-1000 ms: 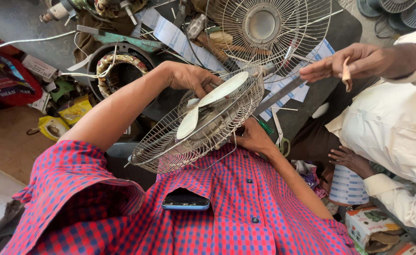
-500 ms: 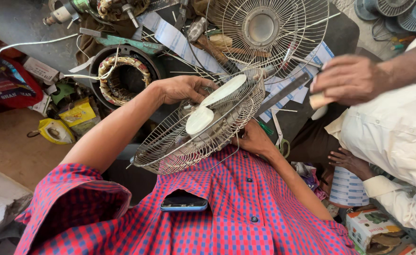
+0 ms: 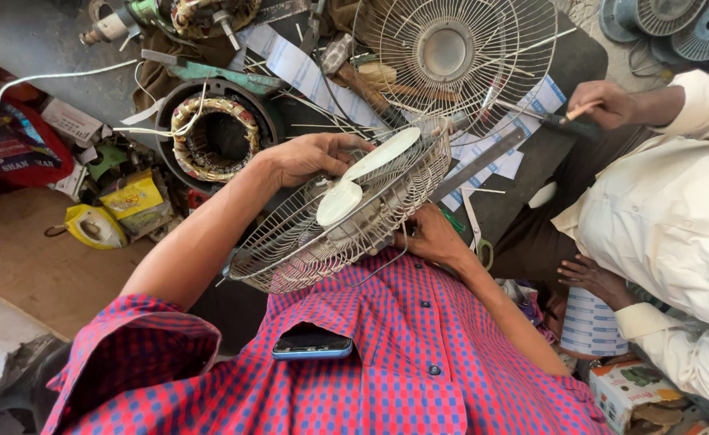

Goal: The person disassembles a small electric fan, removes the front grille and blades, and works on the motor housing and wiring. They use pliers and a screwdriver to adjust components and wires while seated at a cluttered workbench.

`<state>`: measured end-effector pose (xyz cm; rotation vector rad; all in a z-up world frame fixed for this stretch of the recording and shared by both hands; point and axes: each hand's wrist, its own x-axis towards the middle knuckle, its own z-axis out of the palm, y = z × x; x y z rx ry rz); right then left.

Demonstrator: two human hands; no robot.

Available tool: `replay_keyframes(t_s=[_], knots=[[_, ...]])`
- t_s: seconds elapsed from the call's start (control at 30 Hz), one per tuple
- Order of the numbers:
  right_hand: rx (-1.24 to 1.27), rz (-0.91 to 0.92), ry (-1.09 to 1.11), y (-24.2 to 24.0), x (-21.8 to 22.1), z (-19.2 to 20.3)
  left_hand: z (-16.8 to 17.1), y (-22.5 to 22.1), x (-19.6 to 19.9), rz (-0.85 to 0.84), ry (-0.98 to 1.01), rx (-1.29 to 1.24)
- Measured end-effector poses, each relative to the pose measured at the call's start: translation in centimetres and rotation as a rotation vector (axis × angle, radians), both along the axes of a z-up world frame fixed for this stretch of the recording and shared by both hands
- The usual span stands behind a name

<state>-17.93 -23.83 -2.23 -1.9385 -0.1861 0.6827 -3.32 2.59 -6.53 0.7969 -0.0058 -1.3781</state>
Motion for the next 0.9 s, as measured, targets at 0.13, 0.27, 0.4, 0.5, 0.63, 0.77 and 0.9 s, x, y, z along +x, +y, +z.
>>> replay_keyframes(t_s=[0.13, 0.27, 0.4, 0.5, 0.63, 0.77, 0.9], knots=[[-0.134, 0.04, 0.124, -0.1, -0.2, -0.4, 0.3, 0.2, 0.0, 0.029, -0.041, -0.021], [-0.063, 0.01, 0.016, -0.2, -0.7, -0.9, 1.0, 0.3, -0.2, 0.042, -0.023, -0.022], [-0.06, -0.017, 0.013, -0.2, -0.9, -0.5, 2.0, 0.2, -0.4, 0.082, -0.015, 0.06], [-0.138, -0.018, 0.02, -0.1, -1.3, -0.1, 2.0, 0.2, -0.7, 0.096, -0.107, 0.049], [-0.116, -0.091, 0.103, -0.3, -2.0, 0.0, 1.7, 0.3, -1.0, 0.103, -0.115, 0.04], [-0.094, -0.124, 0.014, -0.8, -2.9, -0.1, 1.8, 0.4, -1.1, 0.075, -0.124, 0.009], [-0.177, -0.149, 0.123, -0.9, -3.5, 0.0, 1.6, 0.5, -0.5, 0.023, -0.089, 0.025]])
